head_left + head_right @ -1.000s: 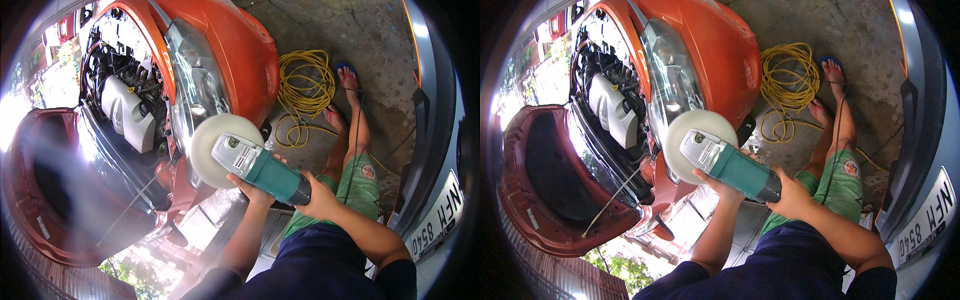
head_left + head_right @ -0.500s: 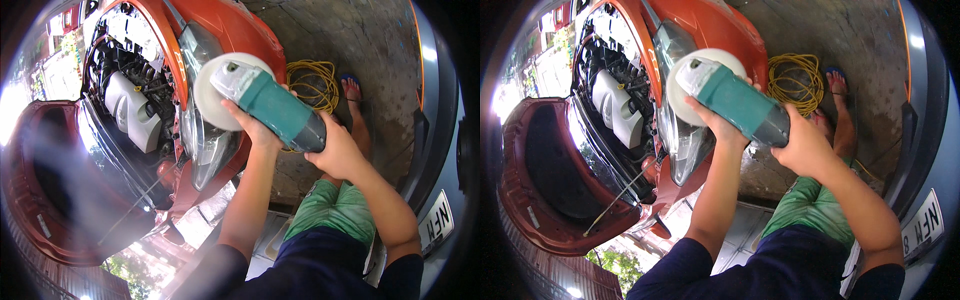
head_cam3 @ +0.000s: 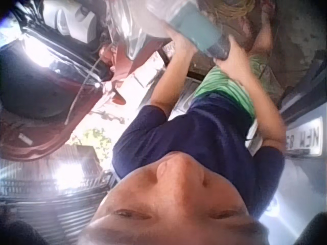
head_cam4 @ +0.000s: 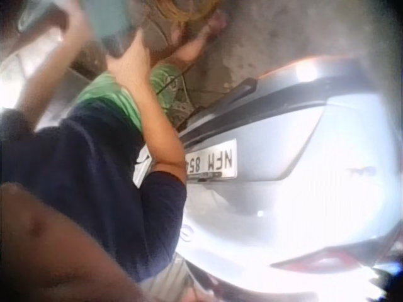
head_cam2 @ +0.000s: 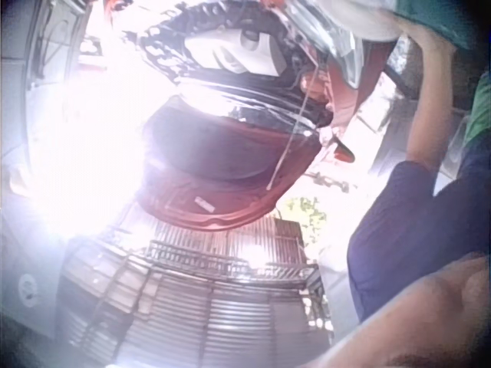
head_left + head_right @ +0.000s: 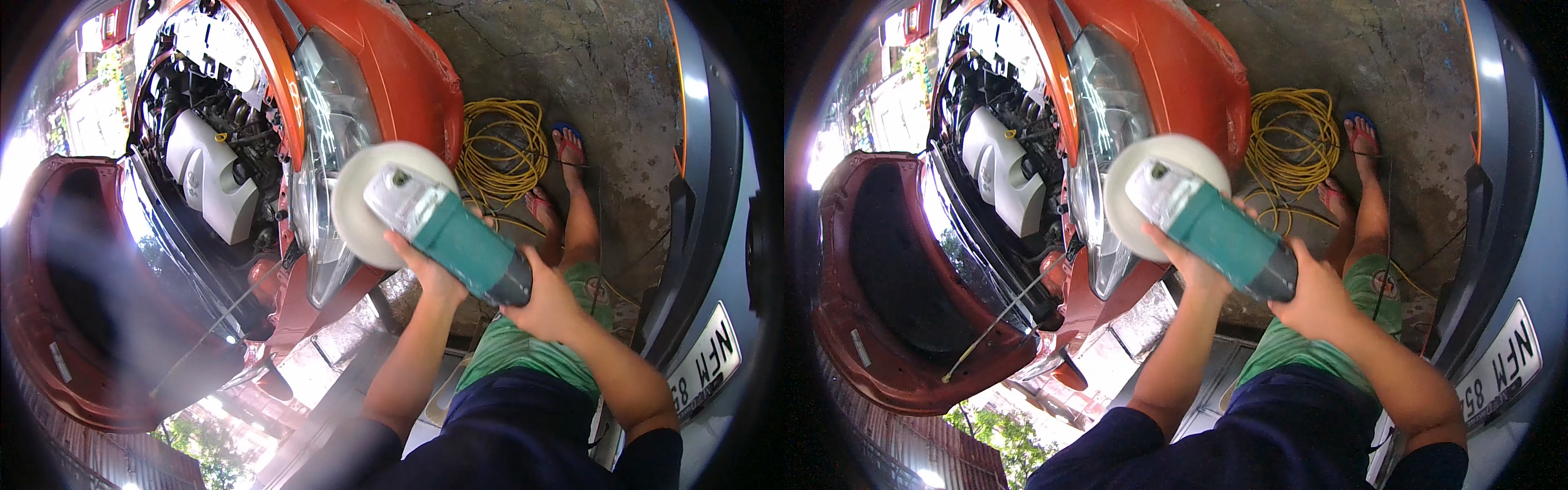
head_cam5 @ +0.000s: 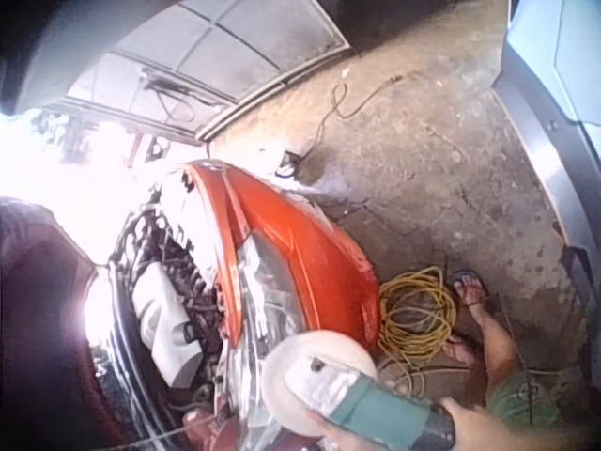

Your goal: The person uses a green electric polisher with a white pad to polish the surface of a red car's headlight. The person moves the polisher across the headlight lens in circular motions while the car's hood is open.

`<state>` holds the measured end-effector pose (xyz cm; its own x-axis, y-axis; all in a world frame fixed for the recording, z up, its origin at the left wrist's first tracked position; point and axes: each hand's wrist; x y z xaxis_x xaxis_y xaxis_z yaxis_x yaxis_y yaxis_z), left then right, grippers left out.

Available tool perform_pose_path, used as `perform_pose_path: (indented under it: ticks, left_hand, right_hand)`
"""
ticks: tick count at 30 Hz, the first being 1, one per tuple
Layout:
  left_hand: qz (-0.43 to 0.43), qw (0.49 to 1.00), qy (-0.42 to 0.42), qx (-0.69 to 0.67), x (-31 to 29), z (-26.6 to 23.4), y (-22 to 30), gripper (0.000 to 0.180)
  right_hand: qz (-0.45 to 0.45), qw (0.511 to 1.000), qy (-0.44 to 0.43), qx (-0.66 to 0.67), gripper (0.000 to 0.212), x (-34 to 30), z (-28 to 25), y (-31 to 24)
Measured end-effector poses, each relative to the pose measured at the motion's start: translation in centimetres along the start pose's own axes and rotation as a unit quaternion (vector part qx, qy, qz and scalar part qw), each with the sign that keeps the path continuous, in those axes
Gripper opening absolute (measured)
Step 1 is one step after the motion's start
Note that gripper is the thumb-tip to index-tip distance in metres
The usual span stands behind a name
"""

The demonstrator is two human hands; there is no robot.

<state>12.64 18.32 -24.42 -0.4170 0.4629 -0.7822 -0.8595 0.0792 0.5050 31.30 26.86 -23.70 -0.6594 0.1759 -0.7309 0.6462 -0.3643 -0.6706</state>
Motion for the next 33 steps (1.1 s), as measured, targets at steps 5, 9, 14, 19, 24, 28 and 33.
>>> perform_pose_path:
  ticks: [5, 9, 14, 19, 24, 28, 33]
  left_hand:
    - [0.009, 1.0, 0.014, -0.013, -5.2, -4.2, -1.8, 0.132]
    - [0.024, 1.0, 0.014, -0.001, -4.7, -4.0, -1.3, 0.134]
    - [0.027, 0.997, -0.048, -0.045, 0.7, 0.9, 1.5, 0.132]
    - [0.061, 0.993, -0.09, -0.037, 7.4, 5.3, 4.5, 0.13]
    - [0.09, 0.991, -0.095, -0.031, 9.0, 7.5, 6.4, 0.128]
    - [0.091, 0.99, -0.1, -0.039, 7.4, 5.9, 6.3, 0.129]
    - [0.076, 0.993, -0.083, -0.044, 2.6, 2.6, 4.5, 0.129]
  right_hand:
    - [0.009, 0.999, -0.042, 0.022, 0.092, -2.9, 3.8, 2.8]
    - [-0.004, 1.0, -0.024, 0.01, 0.093, -2.6, 3.6, 2.0]
    - [-0.048, 0.997, 0.046, -0.05, 0.098, 0.9, -0.3, -0.8]
    - [-0.097, 0.988, 0.095, -0.076, 0.088, 4.6, -5.9, -6.6]
    - [-0.104, 0.988, 0.093, -0.065, 0.078, 6.1, -7.7, -10.4]
    - [-0.107, 0.983, 0.103, -0.108, 0.083, 4.9, -6.1, -9.7]
    - [-0.095, 0.992, 0.044, -0.066, 0.094, 2.9, -2.3, -5.0]
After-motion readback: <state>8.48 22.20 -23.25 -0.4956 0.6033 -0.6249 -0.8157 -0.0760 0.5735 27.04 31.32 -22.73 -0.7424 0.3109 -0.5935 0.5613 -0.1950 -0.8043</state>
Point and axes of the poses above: each hand's wrist, its own x-axis towards the middle knuckle, its own z-axis out of the palm, y = z × x
